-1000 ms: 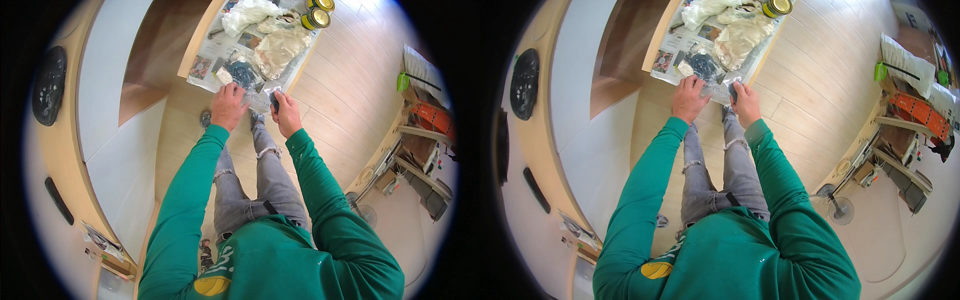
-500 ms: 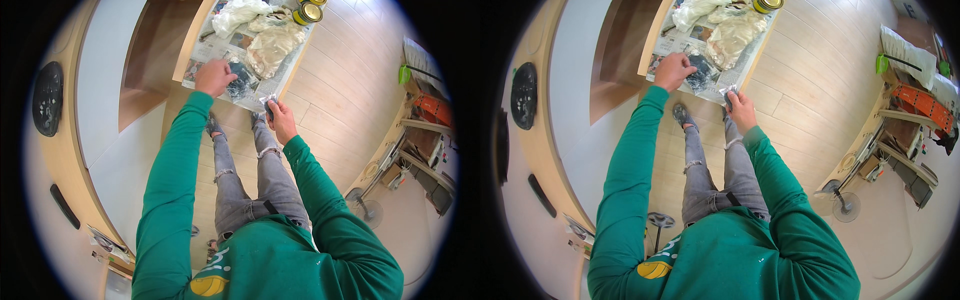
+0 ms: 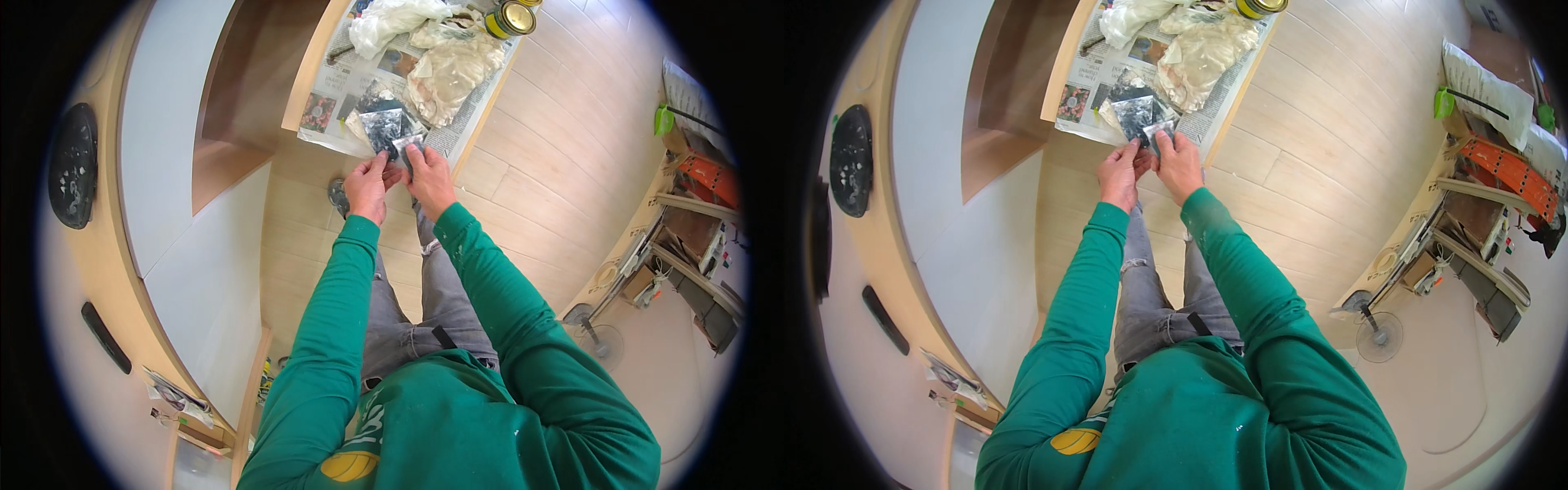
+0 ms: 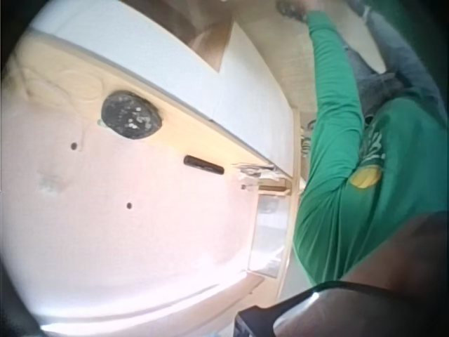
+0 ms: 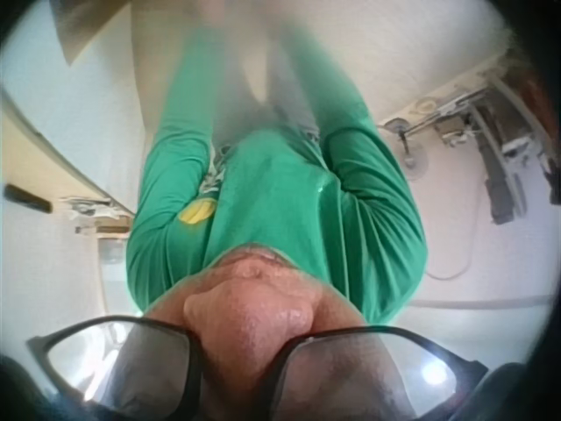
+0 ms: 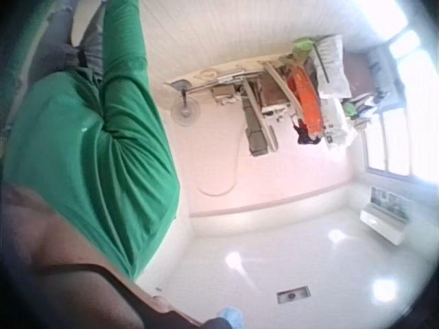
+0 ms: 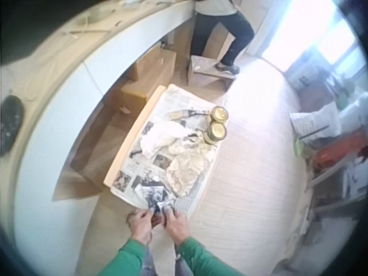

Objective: The person installs a white light fixture onto a ceiling bracket, aligning and securing it with both hands. They then move to a table, open a small container, and use a putty knife to scrape and mix a dark substance on a black palette.

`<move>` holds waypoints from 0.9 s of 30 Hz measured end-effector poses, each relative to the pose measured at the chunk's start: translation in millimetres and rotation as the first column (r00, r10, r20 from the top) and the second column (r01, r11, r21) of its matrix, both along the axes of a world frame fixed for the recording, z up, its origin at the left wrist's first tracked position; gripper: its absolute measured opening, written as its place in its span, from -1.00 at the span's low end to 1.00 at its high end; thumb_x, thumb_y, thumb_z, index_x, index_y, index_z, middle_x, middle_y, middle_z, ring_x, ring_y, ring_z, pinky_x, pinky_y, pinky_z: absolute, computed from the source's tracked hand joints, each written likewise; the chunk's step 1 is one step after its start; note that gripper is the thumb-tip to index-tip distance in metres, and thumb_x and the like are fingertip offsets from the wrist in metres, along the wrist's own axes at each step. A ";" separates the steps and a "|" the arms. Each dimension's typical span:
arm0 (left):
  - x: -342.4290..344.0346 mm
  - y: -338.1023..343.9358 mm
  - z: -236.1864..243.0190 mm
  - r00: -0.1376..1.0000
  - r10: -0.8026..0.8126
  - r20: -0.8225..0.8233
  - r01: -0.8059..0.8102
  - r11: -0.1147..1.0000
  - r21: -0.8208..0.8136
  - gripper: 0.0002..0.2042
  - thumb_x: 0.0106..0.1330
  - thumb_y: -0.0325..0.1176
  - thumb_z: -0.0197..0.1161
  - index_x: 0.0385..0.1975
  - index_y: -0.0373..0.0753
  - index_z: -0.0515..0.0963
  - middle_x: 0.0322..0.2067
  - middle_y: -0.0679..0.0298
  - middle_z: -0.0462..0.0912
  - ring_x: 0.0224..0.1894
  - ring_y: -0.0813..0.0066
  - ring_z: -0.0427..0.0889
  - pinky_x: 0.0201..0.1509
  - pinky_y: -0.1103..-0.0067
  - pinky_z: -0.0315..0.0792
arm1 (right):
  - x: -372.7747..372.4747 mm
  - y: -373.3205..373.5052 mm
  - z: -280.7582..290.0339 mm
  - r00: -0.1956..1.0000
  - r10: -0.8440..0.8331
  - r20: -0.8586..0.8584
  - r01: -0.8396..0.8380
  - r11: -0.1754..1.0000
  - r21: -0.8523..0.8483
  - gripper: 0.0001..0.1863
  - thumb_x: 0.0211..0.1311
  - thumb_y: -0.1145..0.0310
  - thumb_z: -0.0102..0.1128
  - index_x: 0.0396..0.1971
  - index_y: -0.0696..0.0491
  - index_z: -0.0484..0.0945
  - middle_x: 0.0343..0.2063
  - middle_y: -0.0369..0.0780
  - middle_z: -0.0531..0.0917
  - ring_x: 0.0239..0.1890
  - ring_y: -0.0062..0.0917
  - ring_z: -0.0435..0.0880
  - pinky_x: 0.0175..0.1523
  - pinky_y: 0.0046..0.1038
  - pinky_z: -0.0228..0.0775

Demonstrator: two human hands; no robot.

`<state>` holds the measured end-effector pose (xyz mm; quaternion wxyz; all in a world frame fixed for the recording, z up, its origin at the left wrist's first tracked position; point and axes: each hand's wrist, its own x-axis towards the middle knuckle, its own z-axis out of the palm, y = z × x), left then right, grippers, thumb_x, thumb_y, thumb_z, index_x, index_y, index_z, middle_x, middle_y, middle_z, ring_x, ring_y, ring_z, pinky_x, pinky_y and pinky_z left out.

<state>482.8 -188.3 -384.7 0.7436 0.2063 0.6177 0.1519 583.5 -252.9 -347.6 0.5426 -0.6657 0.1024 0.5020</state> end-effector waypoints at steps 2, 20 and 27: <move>-1.0 -3.3 -2.1 0.996 -0.090 -0.004 0.090 0.996 -0.023 -0.76 0.46 -0.31 0.31 -0.24 -0.43 0.59 -0.42 0.20 0.68 -0.46 0.50 0.68 -0.32 0.54 0.66 | -3.6 13.1 -4.5 0.998 0.056 -0.004 -0.056 0.996 -0.073 -0.68 0.53 0.21 0.08 -0.37 0.15 0.47 -0.63 -0.25 0.53 -0.67 -0.62 0.47 -0.59 -0.49 0.28; -1.5 7.3 -9.9 0.941 -0.324 -0.099 0.334 0.937 0.105 -0.68 0.48 -0.19 0.29 -0.44 -0.32 0.56 -0.55 0.26 0.63 -0.59 0.54 0.58 -0.53 0.57 0.47 | 14.2 30.4 -55.5 0.665 0.410 0.625 -0.354 0.909 -0.220 -0.84 0.28 0.41 0.23 -0.28 0.20 0.53 -0.46 -0.04 0.56 -0.54 -0.24 0.57 -0.50 -0.24 0.37; 0.7 11.8 -7.3 0.913 -0.383 -0.137 0.397 0.913 0.092 -0.66 0.46 -0.20 0.32 -0.46 -0.35 0.55 -0.59 0.24 0.62 -0.63 0.52 0.60 -0.61 0.56 0.46 | 10.5 20.5 -68.1 0.628 0.365 0.687 -0.360 0.919 -0.160 -0.77 0.32 0.35 0.13 -0.39 0.26 0.52 -0.57 -0.04 0.54 -0.58 -0.28 0.55 -0.47 -0.21 0.39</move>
